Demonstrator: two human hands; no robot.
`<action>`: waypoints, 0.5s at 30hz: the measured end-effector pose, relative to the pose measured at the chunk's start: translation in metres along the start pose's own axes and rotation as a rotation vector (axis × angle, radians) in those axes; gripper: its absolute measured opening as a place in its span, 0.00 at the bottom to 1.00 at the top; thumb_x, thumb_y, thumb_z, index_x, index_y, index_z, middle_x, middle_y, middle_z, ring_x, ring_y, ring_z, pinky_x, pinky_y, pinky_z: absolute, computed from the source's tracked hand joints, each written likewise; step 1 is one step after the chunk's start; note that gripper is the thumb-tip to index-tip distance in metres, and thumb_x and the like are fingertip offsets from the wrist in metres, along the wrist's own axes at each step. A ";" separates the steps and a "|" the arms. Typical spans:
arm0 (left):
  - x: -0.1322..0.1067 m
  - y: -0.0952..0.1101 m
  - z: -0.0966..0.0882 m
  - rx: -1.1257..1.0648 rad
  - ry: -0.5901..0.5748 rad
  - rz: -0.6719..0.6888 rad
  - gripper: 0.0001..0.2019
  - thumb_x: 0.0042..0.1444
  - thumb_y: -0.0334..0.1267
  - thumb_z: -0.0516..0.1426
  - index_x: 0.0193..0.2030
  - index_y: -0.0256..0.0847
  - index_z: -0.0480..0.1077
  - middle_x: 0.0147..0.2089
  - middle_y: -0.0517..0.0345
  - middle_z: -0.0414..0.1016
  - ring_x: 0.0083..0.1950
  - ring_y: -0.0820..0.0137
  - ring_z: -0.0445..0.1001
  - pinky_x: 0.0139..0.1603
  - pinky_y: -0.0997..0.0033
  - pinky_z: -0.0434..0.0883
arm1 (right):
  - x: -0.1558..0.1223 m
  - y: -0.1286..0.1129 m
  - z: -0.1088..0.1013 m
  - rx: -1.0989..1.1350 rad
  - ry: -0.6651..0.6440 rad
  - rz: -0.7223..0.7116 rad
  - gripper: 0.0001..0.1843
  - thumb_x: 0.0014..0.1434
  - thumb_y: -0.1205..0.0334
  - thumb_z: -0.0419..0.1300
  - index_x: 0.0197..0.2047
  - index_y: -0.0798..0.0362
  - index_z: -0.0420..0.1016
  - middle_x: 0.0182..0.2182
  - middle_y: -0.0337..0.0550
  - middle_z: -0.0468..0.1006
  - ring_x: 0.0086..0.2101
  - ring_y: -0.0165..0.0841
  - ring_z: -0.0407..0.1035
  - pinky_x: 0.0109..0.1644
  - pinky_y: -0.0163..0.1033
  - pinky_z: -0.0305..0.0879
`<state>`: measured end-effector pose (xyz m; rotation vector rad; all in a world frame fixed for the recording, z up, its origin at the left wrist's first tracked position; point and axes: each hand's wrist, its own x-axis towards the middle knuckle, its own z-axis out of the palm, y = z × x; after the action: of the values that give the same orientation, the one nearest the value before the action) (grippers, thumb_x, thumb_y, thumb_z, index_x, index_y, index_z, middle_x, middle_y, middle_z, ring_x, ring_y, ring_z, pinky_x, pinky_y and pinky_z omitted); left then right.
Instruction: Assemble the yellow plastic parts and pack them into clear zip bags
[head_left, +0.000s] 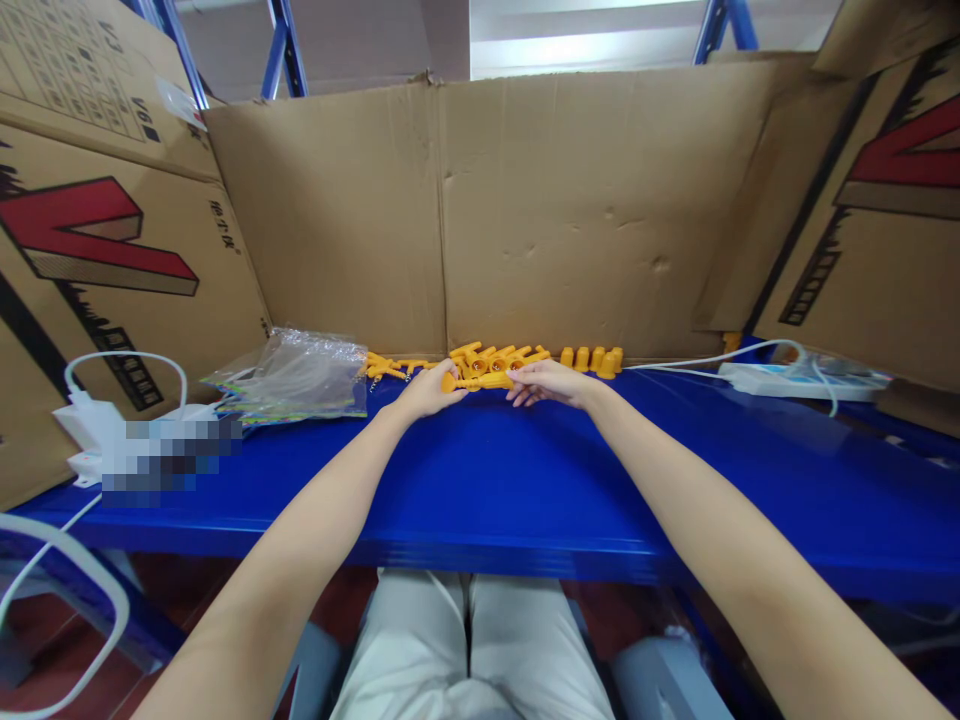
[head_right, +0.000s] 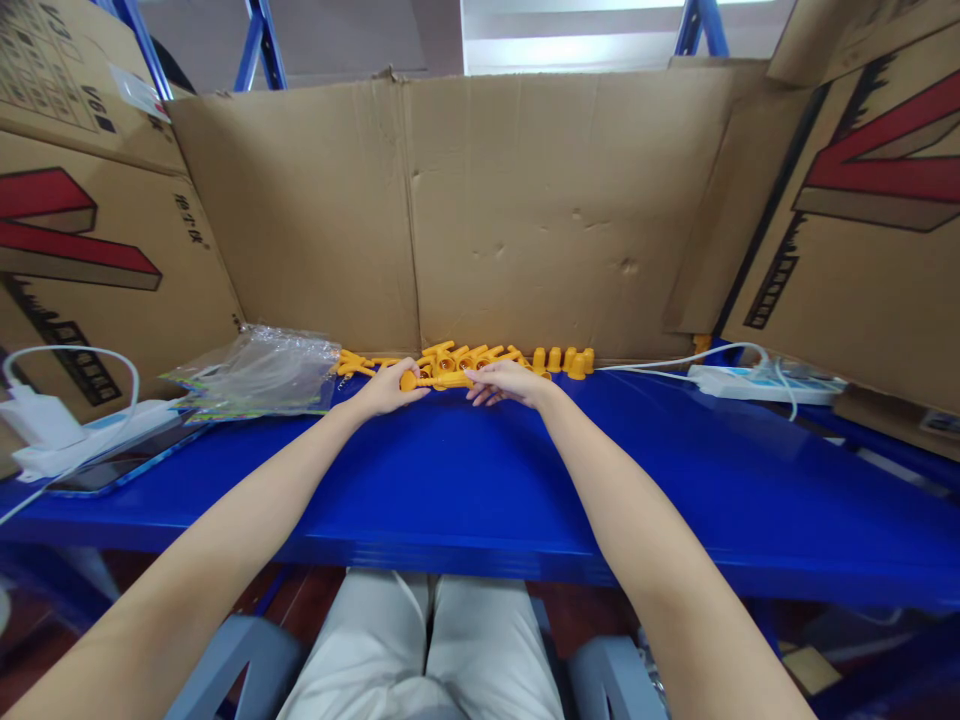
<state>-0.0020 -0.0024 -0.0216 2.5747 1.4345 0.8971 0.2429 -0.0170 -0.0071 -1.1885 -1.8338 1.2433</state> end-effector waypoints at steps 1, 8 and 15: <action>0.000 0.000 0.000 -0.006 -0.001 0.003 0.13 0.48 0.45 0.59 0.37 0.43 0.63 0.25 0.65 0.64 0.29 0.71 0.65 0.31 0.73 0.58 | 0.000 0.000 0.000 0.003 0.000 -0.003 0.15 0.54 0.49 0.59 0.30 0.54 0.74 0.34 0.47 0.79 0.32 0.33 0.74 0.34 0.36 0.72; 0.000 -0.002 0.001 -0.017 -0.001 -0.005 0.13 0.48 0.45 0.58 0.37 0.43 0.63 0.23 0.66 0.62 0.28 0.72 0.63 0.32 0.73 0.58 | 0.000 -0.003 0.003 0.044 0.007 0.053 0.17 0.56 0.48 0.56 0.34 0.55 0.72 0.36 0.49 0.79 0.30 0.32 0.74 0.32 0.34 0.70; 0.000 -0.003 0.000 -0.002 0.010 -0.020 0.13 0.47 0.44 0.59 0.37 0.42 0.64 0.26 0.64 0.65 0.31 0.71 0.65 0.32 0.73 0.58 | 0.002 0.001 -0.007 0.202 0.041 0.098 0.19 0.58 0.49 0.55 0.46 0.54 0.67 0.45 0.51 0.75 0.32 0.33 0.75 0.33 0.35 0.71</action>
<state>-0.0038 -0.0007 -0.0228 2.5535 1.4585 0.9100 0.2485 -0.0119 -0.0054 -1.1933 -1.5941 1.4117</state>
